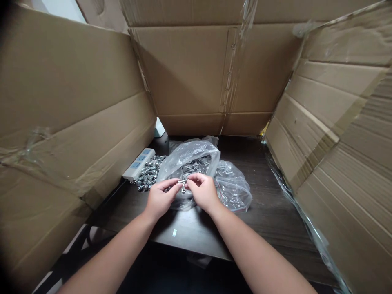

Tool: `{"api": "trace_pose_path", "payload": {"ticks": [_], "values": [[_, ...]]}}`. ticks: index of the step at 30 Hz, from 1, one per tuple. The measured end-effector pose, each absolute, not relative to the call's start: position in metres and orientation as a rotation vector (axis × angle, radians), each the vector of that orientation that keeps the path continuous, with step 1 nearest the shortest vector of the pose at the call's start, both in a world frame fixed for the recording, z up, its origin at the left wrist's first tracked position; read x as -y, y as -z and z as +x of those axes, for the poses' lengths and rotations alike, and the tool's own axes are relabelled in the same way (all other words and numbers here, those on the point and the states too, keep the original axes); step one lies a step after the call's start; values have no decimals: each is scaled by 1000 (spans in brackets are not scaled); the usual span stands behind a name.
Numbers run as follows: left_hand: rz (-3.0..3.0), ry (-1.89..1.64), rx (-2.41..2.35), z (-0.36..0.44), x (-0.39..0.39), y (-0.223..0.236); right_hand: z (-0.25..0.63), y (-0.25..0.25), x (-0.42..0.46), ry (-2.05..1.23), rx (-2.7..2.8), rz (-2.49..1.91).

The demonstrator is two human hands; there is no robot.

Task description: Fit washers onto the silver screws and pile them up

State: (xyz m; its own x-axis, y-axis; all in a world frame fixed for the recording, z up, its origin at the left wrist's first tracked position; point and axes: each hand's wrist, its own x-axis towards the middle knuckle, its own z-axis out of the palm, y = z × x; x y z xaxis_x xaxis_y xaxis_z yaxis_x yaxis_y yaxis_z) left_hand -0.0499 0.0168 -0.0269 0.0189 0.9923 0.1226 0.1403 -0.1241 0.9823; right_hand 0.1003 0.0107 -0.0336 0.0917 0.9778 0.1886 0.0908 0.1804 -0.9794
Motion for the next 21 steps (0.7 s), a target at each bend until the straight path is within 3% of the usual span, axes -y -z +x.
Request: {"api": "trace_pose_path", "payload": {"ticks": [9, 21], "values": [[1213, -1150, -1149, -50, -16, 28, 94, 33, -2, -500, 1586, -1098], [899, -953, -883, -54, -15, 19, 102, 46, -13, -489, 2065, -1243]]}}
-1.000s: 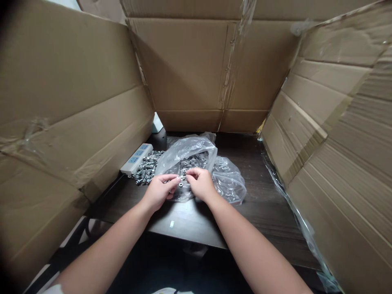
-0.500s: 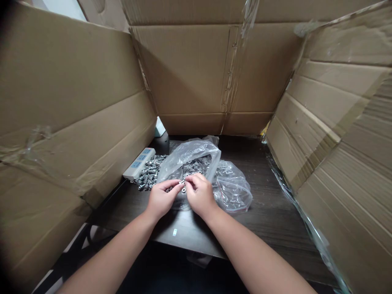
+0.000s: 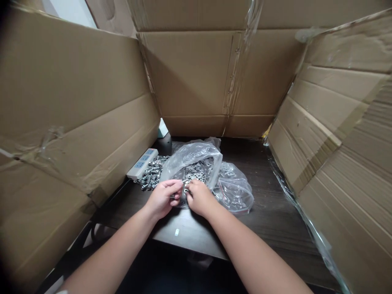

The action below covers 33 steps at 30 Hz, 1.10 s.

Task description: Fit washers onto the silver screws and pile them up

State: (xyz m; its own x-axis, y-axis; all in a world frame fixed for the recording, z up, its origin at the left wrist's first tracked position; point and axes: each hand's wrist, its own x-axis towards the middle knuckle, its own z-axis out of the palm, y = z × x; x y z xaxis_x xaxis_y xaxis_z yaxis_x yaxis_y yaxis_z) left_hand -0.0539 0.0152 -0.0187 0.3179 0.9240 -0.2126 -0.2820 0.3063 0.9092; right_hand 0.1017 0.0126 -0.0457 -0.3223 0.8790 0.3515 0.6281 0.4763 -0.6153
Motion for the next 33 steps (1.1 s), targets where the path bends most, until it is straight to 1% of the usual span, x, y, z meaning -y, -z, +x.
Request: {"api": "trace_pose_path", "payload": {"ticks": [7, 11, 19, 23, 25, 27, 29, 33], "values": [[896, -955, -911, -51, -13, 22, 91, 52, -18, -535, 2164, -1225], [877, -943, -879, -52, -13, 21, 93, 51, -16, -591, 2103, -1220], [900, -911, -825, -53, -10, 12, 106, 33, -12, -792, 1582, -1141], [967, -900, -803, -41, -17, -14, 124, 10, -7, -964, 1318, -1009], [1042, -905, -783, -31, -26, -29, 135, -5, -4, -1129, 1051, -902], [1080, -923, -783, -20, -35, -41, 147, -19, -2, -1145, 865, -851], [1091, -925, -782, -11, -42, -44, 159, -29, -3, -1107, 821, -846], [1066, -928, -818, -1, -48, -28, 174, -32, -9, -1107, 855, -893]]}}
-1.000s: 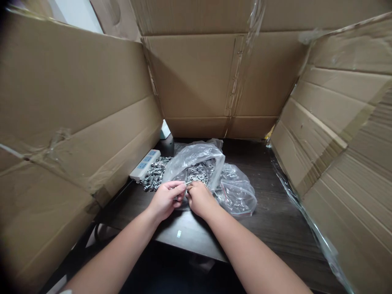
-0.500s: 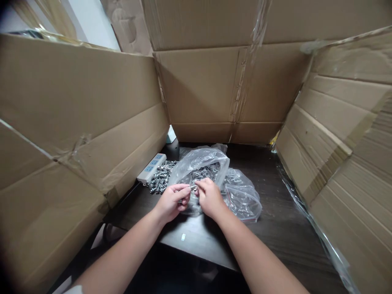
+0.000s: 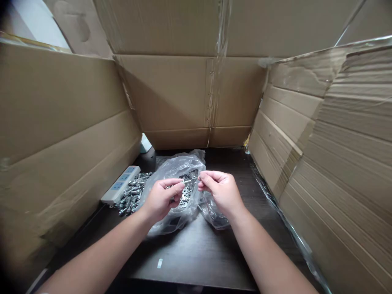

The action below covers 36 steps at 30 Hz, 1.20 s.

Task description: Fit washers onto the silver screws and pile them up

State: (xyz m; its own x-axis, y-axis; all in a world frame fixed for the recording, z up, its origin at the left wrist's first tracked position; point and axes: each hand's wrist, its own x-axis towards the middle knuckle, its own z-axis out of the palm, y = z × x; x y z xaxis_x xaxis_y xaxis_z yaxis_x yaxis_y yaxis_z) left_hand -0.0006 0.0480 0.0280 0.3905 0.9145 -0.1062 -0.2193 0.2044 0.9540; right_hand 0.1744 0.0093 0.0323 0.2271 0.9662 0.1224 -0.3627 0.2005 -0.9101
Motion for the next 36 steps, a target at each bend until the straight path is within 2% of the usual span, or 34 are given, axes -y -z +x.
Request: {"api": "trace_pose_path", "payload": {"ticks": [5, 9, 12, 22, 29, 36], "values": [[1091, -942, -938, 2, -41, -7, 168, -19, -7, -1219, 657, -922], [1209, -951, -983, 1, -34, -4, 156, -7, -1, -1176, 659, -938], [1367, -1061, -1002, 0, -29, -4, 149, -1, 3, -1151, 716, -967], [1952, -1344, -861, -2, -28, 0, 144, -1, 10, -1395, 488, -872], [2173, -1500, -716, -4, -34, 5, 153, 1, 8, -1385, 639, -880], [2113, -1418, -793, -4, -35, 6, 160, 13, 6, -1253, 913, -967]]}}
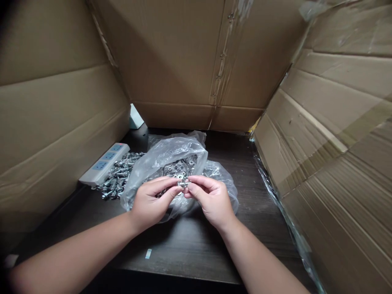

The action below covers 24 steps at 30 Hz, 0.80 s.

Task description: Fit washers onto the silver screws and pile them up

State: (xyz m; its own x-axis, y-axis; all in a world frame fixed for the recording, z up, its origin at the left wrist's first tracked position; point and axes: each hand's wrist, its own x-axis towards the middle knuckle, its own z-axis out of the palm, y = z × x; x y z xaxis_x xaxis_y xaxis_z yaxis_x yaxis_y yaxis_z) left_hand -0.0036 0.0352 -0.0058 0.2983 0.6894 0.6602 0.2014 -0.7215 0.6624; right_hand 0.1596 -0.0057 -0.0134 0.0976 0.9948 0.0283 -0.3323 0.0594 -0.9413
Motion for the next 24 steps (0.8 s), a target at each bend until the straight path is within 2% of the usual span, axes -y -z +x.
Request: {"api": "trace_pose_path", "payload": {"ticks": [6, 17, 24], "values": [[2046, -1321, -778, -4, -37, 9, 162, 12, 7, -1145, 1066, -1018], [1425, -976, -886, 2, -38, 9, 155, 10, 6, -1258, 1051, -1147], [1409, -971, -901, 3, -37, 9, 153, 16, 3, -1362, 981, -1158]]}}
